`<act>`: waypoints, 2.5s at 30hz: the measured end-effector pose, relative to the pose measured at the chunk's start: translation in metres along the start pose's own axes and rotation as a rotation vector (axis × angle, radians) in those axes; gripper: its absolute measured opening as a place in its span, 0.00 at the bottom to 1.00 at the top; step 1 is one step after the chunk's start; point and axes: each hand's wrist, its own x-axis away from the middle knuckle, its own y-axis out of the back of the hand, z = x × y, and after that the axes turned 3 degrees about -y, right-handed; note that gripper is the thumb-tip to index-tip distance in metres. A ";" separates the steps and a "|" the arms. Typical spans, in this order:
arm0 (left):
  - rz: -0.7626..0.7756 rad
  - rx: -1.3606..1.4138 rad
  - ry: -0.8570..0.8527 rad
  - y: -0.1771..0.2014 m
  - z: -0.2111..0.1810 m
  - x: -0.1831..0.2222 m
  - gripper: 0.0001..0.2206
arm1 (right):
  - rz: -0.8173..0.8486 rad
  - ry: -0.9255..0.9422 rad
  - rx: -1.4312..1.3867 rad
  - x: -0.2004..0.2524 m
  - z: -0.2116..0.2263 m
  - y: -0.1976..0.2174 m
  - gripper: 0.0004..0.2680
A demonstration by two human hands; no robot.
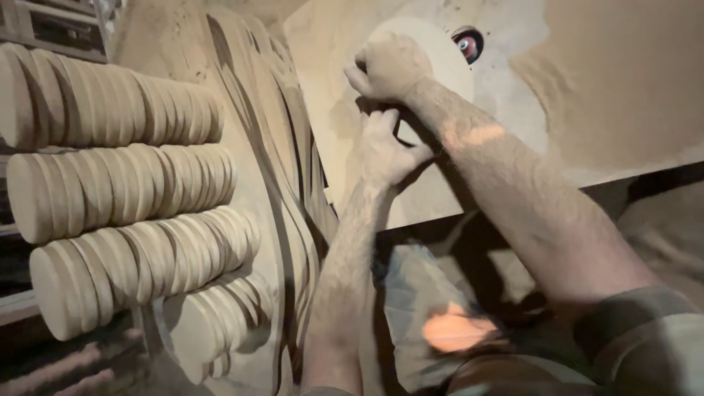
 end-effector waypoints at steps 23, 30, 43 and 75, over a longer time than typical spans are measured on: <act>0.032 -0.128 -0.028 -0.014 0.043 -0.004 0.28 | -0.188 -0.056 -0.102 0.053 0.029 0.004 0.15; -0.135 0.026 -0.344 -0.055 0.035 0.106 0.28 | 0.094 -0.069 -0.106 0.201 0.072 0.061 0.12; -0.598 0.720 -0.197 -0.064 0.012 0.231 0.33 | -0.083 0.181 0.062 0.331 0.037 0.121 0.15; -0.577 1.449 0.061 -0.051 0.014 0.334 0.24 | 0.228 -0.646 -1.497 0.392 0.094 0.069 0.24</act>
